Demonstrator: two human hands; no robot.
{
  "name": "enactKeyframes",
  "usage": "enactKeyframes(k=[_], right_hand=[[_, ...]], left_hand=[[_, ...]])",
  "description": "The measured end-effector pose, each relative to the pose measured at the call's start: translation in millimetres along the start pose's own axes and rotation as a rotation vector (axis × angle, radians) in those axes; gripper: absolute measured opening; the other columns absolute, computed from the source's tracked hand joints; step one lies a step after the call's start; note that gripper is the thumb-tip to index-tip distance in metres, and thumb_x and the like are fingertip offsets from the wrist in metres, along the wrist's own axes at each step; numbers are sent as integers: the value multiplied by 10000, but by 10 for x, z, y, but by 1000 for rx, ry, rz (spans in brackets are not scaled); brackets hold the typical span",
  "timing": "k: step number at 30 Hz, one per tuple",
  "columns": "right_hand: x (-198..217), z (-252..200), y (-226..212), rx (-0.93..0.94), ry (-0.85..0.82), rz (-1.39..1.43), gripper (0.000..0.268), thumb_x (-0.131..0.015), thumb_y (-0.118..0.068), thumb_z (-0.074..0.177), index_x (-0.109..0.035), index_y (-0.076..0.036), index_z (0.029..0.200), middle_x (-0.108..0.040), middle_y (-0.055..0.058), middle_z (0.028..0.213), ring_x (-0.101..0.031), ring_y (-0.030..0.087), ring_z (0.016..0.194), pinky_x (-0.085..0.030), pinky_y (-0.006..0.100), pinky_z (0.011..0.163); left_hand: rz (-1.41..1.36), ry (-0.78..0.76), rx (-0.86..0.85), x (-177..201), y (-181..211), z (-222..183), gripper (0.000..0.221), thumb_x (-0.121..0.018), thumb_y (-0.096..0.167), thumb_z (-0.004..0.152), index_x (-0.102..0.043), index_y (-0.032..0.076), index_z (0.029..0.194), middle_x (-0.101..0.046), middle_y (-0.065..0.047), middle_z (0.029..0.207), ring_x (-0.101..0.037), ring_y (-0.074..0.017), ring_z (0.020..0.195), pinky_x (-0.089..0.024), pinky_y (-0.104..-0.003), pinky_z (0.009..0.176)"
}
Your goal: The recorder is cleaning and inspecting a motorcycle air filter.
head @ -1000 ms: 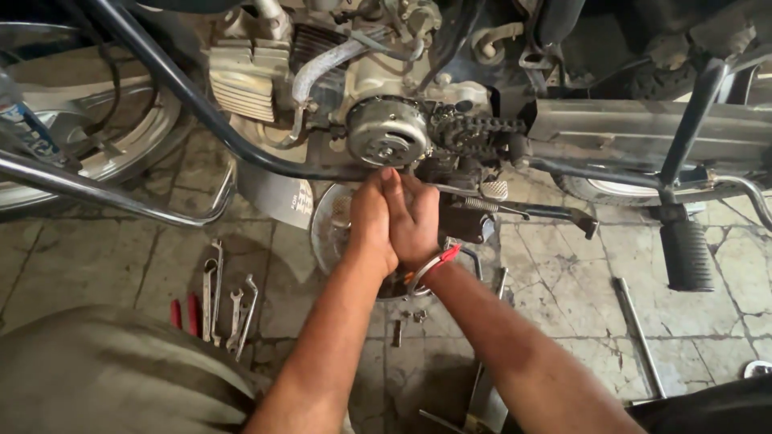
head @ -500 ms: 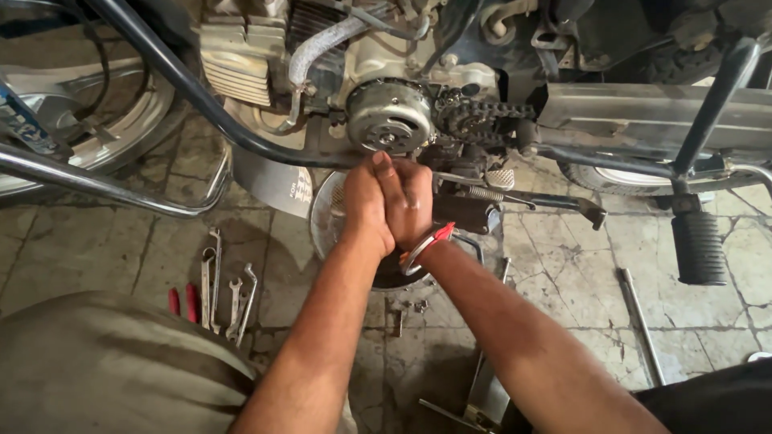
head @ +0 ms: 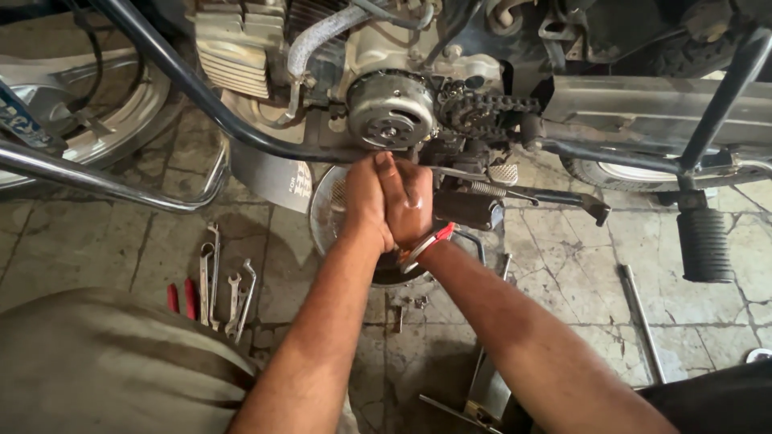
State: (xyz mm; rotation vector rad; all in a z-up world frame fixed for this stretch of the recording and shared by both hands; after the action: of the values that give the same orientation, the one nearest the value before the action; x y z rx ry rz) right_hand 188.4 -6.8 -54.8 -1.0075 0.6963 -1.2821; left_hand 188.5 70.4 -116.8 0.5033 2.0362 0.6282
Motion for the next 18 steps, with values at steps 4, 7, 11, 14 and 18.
enactKeyframes(k=[4,7,11,14,18], right_hand=[[4,-17,69,11,-16,37,482,-570,-316,1051,-595,53,743,-550,118,591,-446,127,587,-407,366,535],[15,-33,125,33,8,-9,475,-572,-316,1052,-585,50,751,-564,110,618,-456,130,571,-422,359,562],[23,-40,30,-4,-13,58,436,-585,-314,1041,-617,41,790,-575,77,631,-448,102,636,-431,346,561],[14,27,-16,-56,-47,169,435,-589,-324,1038,-630,25,781,-594,17,659,-458,78,639,-421,315,556],[98,76,-124,-201,65,286,414,-621,-303,1026,-609,-2,742,-543,-13,648,-451,87,604,-367,294,517]], left_hand=[[57,34,-44,124,-69,138,245,-558,312,924,-633,87,860,-647,-43,838,-626,-188,748,-531,-368,708],[85,49,-48,99,-74,90,245,-545,311,911,-633,90,850,-646,-72,821,-627,-220,720,-530,-386,700],[20,84,19,93,-107,28,258,-530,331,918,-642,103,874,-658,-65,863,-654,-220,778,-548,-397,755],[-22,-12,-29,27,-103,52,296,-546,400,929,-637,119,937,-669,-46,924,-662,-198,861,-557,-383,817],[-206,-233,-86,-270,114,-428,455,-668,510,876,-657,106,1085,-696,-42,1030,-675,-214,982,-549,-382,904]])
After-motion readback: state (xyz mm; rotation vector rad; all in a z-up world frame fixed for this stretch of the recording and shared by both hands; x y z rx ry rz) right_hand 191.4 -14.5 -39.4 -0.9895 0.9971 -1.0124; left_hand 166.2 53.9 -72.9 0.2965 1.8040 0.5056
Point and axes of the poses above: each hand's wrist, its own z-axis towards the middle knuckle, its own x-axis out of the back of the hand, y = z × x, the point moved 6 cm from there along z, towards the middle knuckle
